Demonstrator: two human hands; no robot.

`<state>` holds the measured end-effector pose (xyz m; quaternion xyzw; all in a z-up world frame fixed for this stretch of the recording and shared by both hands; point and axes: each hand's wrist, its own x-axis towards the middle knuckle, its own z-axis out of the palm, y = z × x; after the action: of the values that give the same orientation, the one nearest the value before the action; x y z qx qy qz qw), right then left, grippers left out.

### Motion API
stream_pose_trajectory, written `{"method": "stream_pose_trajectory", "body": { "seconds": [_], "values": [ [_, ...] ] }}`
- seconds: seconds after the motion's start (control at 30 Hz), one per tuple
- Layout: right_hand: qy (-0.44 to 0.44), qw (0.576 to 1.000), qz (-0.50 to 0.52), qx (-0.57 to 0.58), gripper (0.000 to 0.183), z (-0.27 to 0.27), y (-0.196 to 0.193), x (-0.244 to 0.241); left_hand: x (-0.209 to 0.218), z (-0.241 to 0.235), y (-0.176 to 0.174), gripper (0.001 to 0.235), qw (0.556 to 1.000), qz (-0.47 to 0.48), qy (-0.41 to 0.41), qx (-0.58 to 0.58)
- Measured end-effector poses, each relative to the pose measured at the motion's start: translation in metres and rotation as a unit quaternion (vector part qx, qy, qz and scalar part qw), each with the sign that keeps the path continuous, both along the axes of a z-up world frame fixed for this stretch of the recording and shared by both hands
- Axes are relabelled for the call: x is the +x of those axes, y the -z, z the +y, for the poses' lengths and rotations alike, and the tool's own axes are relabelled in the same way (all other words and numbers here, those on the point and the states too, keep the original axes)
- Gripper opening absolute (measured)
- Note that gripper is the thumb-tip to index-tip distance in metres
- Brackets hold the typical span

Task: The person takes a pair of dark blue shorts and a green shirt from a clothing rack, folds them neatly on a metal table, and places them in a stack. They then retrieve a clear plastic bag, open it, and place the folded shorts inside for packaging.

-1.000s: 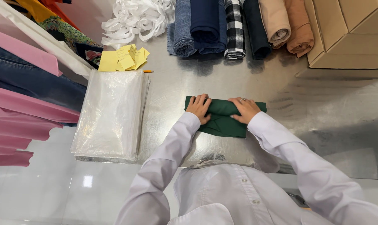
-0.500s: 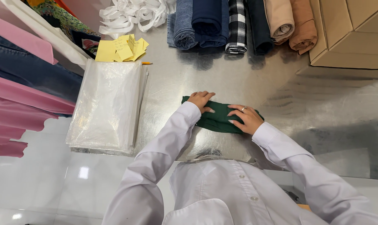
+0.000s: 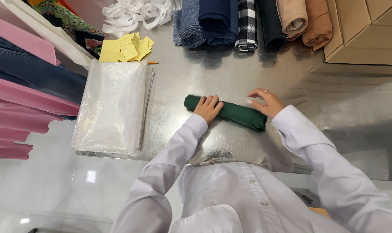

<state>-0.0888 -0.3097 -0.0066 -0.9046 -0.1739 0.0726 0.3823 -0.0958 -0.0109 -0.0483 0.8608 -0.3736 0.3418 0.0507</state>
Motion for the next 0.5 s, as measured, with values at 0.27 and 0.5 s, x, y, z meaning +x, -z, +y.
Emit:
{"method": "stream_pose_trajectory", "body": {
  "seconds": [0.27, 0.5],
  "values": [
    [-0.056, 0.991, 0.116, -0.025, 0.064, 0.057, 0.004, -0.006, 0.001, 0.005, 0.038, 0.013, 0.996, -0.003, -0.028, -0.083],
    [-0.046, 0.97, 0.228, -0.074, 0.086, 0.056, -0.006, -0.014, -0.041, 0.032, 0.034, 0.045, 0.888, 0.392, -0.079, -0.228]
  ]
}}
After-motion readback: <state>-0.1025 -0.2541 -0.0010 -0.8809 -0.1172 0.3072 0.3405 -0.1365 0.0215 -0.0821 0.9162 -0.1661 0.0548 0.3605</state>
